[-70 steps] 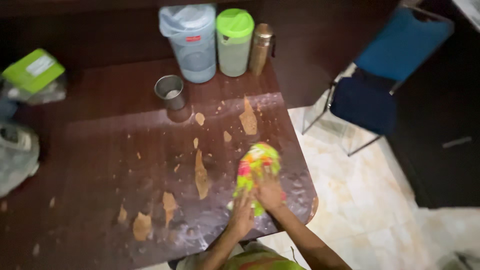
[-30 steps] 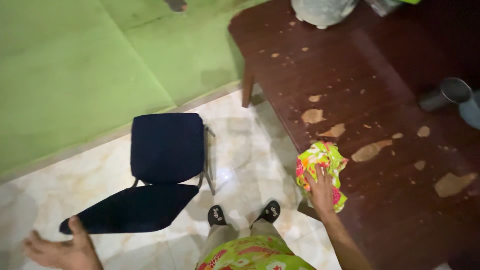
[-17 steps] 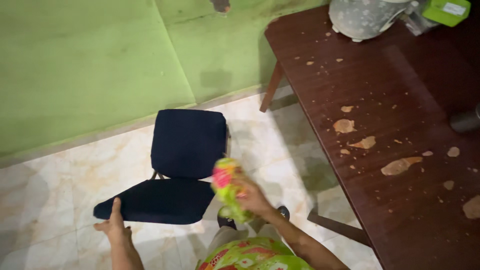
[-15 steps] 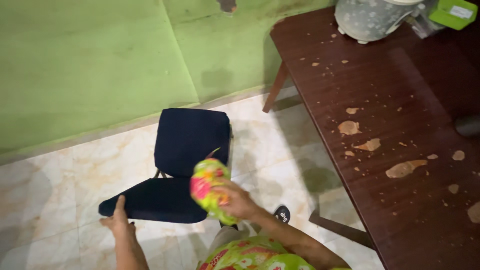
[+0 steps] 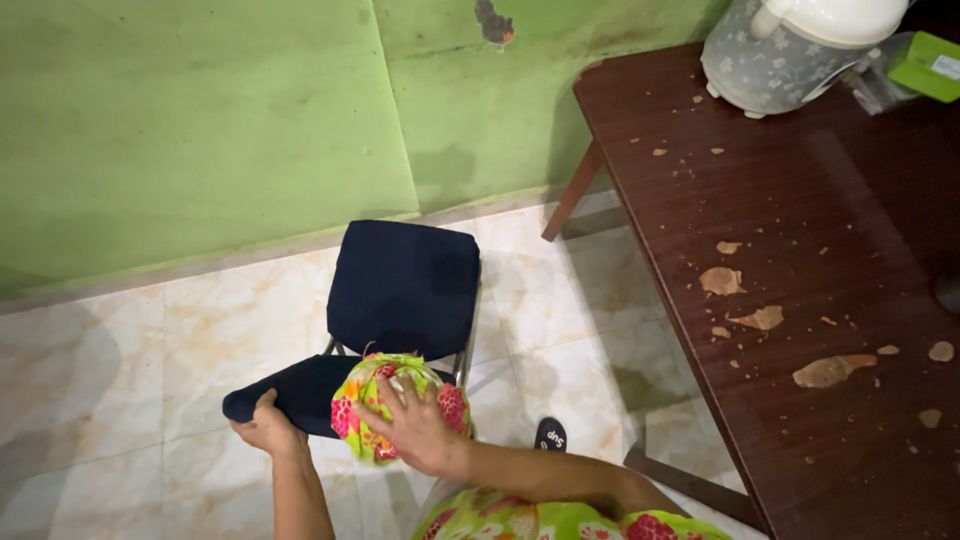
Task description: The person wipes a wooden table with a cloth, then moves to a blue chair and wipes the seat, backrest, and metal frame. The person continues wiping the chair surfaces repeatedly with the cloth.
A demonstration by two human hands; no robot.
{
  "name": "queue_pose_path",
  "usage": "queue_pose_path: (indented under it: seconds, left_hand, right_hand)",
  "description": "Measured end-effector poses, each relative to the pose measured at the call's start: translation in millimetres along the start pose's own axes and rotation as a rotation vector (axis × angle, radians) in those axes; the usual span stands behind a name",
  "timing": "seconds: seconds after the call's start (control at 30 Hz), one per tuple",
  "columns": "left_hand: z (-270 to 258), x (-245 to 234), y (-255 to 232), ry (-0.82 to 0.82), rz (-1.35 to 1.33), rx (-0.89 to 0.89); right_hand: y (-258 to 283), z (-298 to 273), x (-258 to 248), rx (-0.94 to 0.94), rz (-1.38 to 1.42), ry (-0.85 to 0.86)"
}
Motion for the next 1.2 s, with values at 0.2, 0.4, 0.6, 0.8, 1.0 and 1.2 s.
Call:
queue_pose_path:
  seconds: [0.2, 0.4, 0.6, 0.8, 1.0, 1.2]
  left_hand:
    - [-23, -16, 11, -0.068, 0.041, 0.025]
    - [-87, -32, 28, -0.080, 0.092, 0.170]
    - [-149, -46, 63, -0.225, 0.034, -0.001]
    - [-153, -33, 52, -0.108, 0.137, 0.035]
    - [-150, -11, 63, 0.040, 0.116, -0.068]
    - [-145, 49, 83, 0.308, 0.108, -0.064]
  right_hand:
    - [-19, -16, 23, 0.023, 0.138, 0.076]
    - [-64, -62, 23, 0.016, 0.479, 0.131]
    - [-106, -111, 21, 0.058, 0.525, 0.011]
    - [-93, -128, 32, 0.040, 0.403, 0.009]
    - [-80, -144, 40, 0.044, 0.395, 0.103]
    - [-85, -154, 38, 0.160, 0.460, 0.108]
Point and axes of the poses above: each hand's wrist, its own z-axis towards the middle knuckle, its own x-axis out of the palm, y = z × x, the point moved 10 cm from there along z, towards the middle knuckle, and after that the axes turned 9 degrees about -z, right-handed, at the moved point
